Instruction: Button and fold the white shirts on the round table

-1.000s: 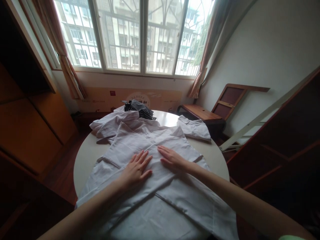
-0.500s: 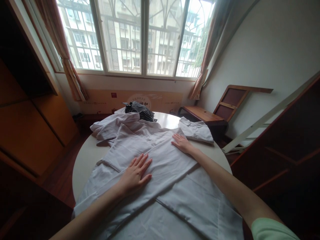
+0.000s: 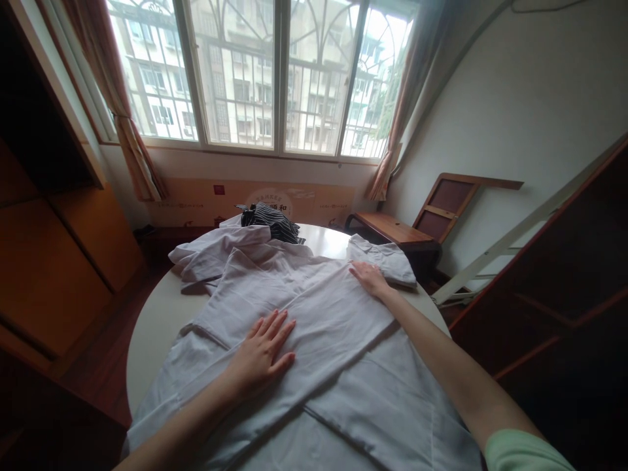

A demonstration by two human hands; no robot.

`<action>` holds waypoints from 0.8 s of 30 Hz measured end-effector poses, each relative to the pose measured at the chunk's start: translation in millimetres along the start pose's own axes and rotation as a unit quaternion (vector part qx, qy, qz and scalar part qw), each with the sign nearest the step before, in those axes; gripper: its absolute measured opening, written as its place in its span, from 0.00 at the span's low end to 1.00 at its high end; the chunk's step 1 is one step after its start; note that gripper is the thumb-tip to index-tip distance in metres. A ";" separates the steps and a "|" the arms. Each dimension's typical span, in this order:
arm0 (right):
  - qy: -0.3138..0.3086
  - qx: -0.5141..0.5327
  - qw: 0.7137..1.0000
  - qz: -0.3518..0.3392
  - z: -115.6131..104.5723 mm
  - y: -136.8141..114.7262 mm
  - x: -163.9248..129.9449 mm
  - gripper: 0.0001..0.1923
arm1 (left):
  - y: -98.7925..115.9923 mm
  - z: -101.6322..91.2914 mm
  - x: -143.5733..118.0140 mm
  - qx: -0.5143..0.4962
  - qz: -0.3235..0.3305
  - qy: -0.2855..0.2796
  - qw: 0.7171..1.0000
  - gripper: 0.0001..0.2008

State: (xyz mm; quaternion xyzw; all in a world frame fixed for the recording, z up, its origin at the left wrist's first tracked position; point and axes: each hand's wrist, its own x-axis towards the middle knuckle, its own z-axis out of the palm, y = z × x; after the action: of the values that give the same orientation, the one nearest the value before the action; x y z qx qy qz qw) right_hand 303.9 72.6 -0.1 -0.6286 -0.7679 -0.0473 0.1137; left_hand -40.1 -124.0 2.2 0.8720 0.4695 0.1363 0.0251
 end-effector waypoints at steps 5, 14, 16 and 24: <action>0.063 -0.020 0.989 0.135 7.5 13.8 -15.7 0.25 | -0.4 0.4 0.0 -0.008 -0.002 0.002 1.000 0.28; -0.023 -0.041 0.995 0.094 1.8 37.9 -13.2 0.25 | -1.7 2.4 0.9 -0.003 -0.006 -0.015 1.000 0.28; -0.034 -0.041 0.995 0.090 0.6 35.9 -4.5 0.25 | -2.7 3.9 0.9 0.000 -0.004 -0.011 1.000 0.28; -0.089 0.017 0.991 0.097 -2.8 14.9 52.9 0.24 | -5.9 7.8 0.9 -0.003 0.006 -0.002 1.000 0.28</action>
State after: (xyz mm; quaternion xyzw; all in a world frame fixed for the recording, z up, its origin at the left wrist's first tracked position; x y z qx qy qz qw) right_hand 309.1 125.6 13.8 -0.6998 -0.7111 0.0330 0.0592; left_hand -42.4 -119.3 -6.1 0.8748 0.4642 0.1360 0.0280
